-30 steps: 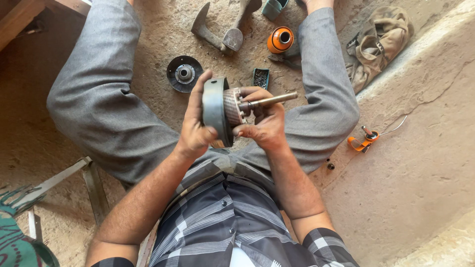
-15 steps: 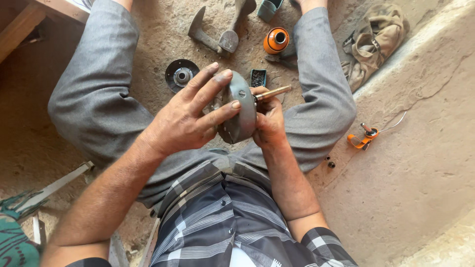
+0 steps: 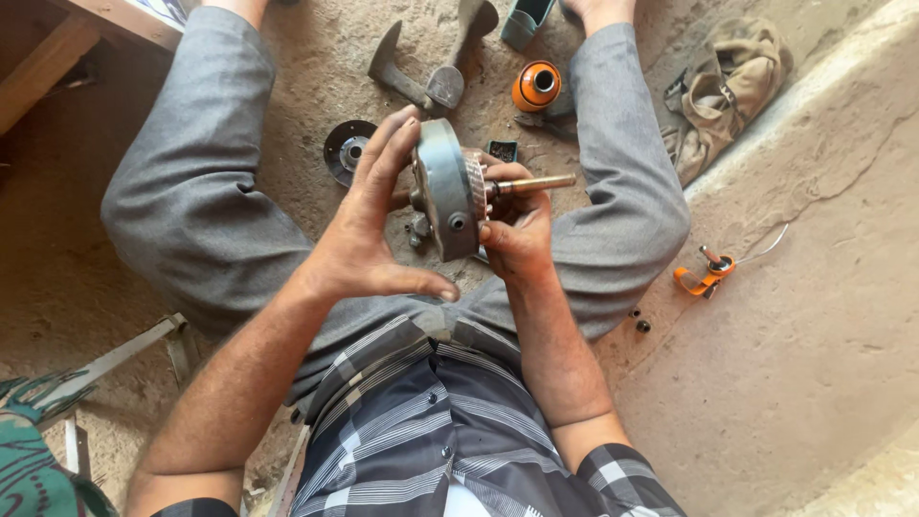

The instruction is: The person sits on the floor and assembles a circular metal component by inserting small pins and tapping them with a hammer. They repeatedly pick up pins from a small container, place them into holes in the part, and use a hammer to secure them.

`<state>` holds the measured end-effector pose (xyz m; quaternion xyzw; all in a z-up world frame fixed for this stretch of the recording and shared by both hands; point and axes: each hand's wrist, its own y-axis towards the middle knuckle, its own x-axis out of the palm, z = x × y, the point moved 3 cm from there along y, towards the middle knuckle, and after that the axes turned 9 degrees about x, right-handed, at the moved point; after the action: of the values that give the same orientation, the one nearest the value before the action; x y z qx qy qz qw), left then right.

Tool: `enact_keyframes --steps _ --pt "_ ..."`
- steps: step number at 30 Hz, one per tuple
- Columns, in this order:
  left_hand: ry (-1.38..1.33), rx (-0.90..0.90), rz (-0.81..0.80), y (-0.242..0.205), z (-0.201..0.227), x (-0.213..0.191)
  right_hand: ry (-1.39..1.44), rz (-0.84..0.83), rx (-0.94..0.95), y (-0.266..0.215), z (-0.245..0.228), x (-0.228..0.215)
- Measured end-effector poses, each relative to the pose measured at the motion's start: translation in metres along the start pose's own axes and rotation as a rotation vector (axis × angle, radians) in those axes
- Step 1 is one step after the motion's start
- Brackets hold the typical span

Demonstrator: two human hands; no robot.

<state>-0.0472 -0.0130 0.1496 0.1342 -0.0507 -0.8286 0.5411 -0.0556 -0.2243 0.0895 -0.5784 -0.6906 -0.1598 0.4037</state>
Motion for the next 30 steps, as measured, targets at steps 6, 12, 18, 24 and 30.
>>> enact_keyframes --steps 6,12,18,24,30 --pt "0.024 0.018 0.018 0.010 0.010 0.005 -0.071 -0.014 0.002 -0.010 -0.004 0.000" --pt "-0.010 -0.014 0.002 0.013 0.013 0.004 -0.067 -0.026 -0.001 -0.008 -0.006 0.003" --pt "-0.224 -0.266 0.009 0.012 0.004 0.004 -0.042 0.024 -0.012 -0.012 0.001 -0.006" --pt "-0.168 -0.577 0.050 0.004 -0.012 -0.011 -0.052 0.020 -0.076 -0.008 -0.005 -0.012" --pt "-0.043 -0.086 0.012 0.004 0.008 0.006 -0.140 0.030 -0.105 -0.010 -0.016 -0.008"
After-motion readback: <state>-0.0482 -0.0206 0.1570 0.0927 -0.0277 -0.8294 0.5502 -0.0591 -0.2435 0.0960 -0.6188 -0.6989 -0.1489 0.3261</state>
